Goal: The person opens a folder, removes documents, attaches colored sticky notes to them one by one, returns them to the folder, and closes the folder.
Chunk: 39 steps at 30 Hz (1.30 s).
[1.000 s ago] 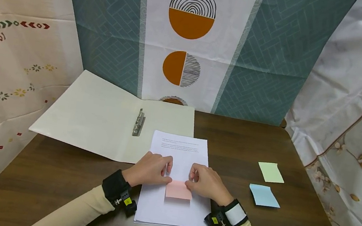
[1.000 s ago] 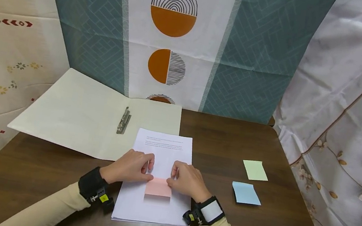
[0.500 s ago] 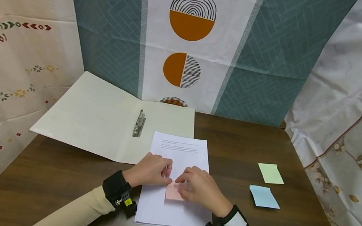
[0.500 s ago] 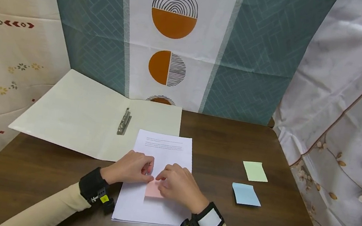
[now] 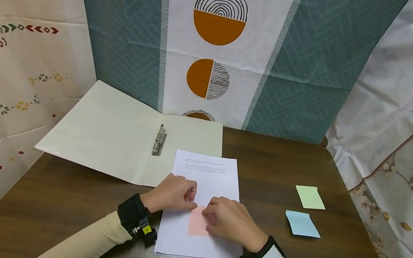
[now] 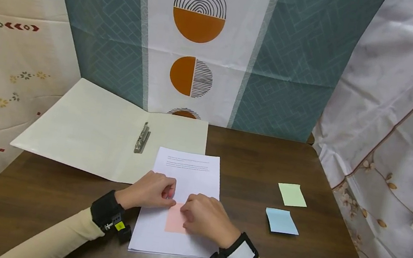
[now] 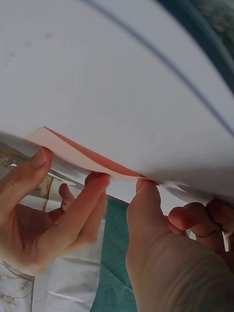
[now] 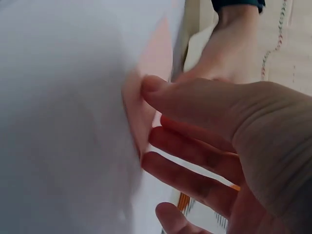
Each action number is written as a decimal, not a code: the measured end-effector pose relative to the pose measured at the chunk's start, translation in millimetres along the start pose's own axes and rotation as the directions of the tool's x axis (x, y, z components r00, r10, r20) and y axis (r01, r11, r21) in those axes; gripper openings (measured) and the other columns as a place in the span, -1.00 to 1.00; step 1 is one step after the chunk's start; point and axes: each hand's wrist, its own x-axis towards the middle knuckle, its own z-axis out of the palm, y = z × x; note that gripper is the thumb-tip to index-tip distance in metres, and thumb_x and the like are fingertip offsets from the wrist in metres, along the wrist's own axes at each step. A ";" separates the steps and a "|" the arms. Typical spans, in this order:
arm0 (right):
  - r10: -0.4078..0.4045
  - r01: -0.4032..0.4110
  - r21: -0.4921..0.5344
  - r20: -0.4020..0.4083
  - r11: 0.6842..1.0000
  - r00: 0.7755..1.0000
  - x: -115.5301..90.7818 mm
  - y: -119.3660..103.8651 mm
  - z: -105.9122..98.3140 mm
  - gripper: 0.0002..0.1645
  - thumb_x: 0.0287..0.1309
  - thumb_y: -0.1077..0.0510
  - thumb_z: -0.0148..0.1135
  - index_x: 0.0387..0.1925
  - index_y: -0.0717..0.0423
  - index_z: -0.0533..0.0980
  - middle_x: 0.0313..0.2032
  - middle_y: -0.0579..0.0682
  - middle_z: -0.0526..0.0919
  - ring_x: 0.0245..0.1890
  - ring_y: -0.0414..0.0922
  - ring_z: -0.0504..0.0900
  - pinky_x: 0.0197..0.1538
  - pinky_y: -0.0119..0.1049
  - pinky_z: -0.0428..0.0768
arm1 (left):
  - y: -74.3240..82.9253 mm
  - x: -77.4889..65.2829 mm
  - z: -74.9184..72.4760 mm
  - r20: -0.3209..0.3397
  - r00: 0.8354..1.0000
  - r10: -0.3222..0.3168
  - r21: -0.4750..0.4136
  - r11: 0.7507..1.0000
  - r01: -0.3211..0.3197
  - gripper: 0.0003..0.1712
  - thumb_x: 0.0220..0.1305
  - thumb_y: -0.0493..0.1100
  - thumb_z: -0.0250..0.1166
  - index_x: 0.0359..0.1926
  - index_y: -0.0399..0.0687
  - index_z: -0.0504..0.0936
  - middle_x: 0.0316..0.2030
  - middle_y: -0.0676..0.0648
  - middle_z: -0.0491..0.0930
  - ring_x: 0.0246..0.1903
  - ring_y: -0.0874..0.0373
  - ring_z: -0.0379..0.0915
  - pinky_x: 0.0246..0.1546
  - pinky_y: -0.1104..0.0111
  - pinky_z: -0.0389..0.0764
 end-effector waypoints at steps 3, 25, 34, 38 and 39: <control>0.047 -0.046 0.016 -0.002 0.999 0.999 -5.5 7.4 -3.9 -0.76 0.09 0.19 0.73 -0.17 -0.08 0.89 -0.25 -0.21 0.80 -0.36 -0.33 0.61 -0.34 -0.42 0.48 | -1.5 0.6 0.9 0.003 1.000 0.003 -0.014 1.000 -0.003 -0.66 0.23 0.03 0.62 -0.45 0.19 0.57 -0.63 0.24 0.49 -0.52 0.35 0.34 -0.29 0.33 0.28; -0.061 0.058 -0.037 -0.061 0.998 0.996 0.1 -3.9 0.4 -0.65 0.11 0.45 0.55 -0.33 -0.11 0.82 -0.34 -0.20 0.83 -0.31 -0.24 0.70 -0.32 -0.40 0.52 | 6.8 0.9 -6.1 0.056 0.998 -0.033 0.036 0.999 0.031 -0.65 0.21 0.03 0.63 -0.48 0.20 0.57 -0.60 0.24 0.52 -0.48 0.39 0.35 -0.27 0.37 0.29; -0.007 0.005 -0.033 -0.072 0.999 0.997 -5.3 7.7 -1.4 -0.76 0.13 0.36 0.67 -0.31 -0.07 0.88 -0.38 -0.18 0.85 -0.39 -0.27 0.68 -0.35 -0.41 0.54 | 9.0 0.8 -13.2 0.105 0.994 -0.003 0.063 0.998 -0.003 -0.69 0.28 0.00 0.60 -0.46 0.21 0.61 -0.62 0.24 0.49 -0.49 0.37 0.34 -0.28 0.38 0.27; -0.037 0.031 -0.080 -0.075 0.996 0.996 -5.4 8.8 -0.8 -0.74 0.11 0.34 0.69 -0.42 -0.11 0.83 -0.45 -0.20 0.79 -0.44 -0.29 0.59 -0.39 -0.43 0.45 | 11.5 1.6 -19.9 0.115 0.984 0.137 0.037 0.989 -0.142 -0.87 0.34 -0.04 0.56 -0.35 0.22 0.78 -0.52 0.23 0.62 -0.40 0.38 0.42 -0.18 0.38 0.36; -0.042 0.035 -0.096 -0.074 0.995 0.996 -5.5 9.0 -0.7 -0.74 0.10 0.32 0.70 -0.45 -0.12 0.81 -0.47 -0.20 0.78 -0.45 -0.29 0.57 -0.40 -0.42 0.44 | 12.1 2.0 -21.4 0.108 0.978 0.178 0.021 0.983 -0.182 -0.93 0.35 -0.07 0.54 -0.31 0.20 0.82 -0.47 0.22 0.69 -0.36 0.37 0.47 -0.15 0.38 0.40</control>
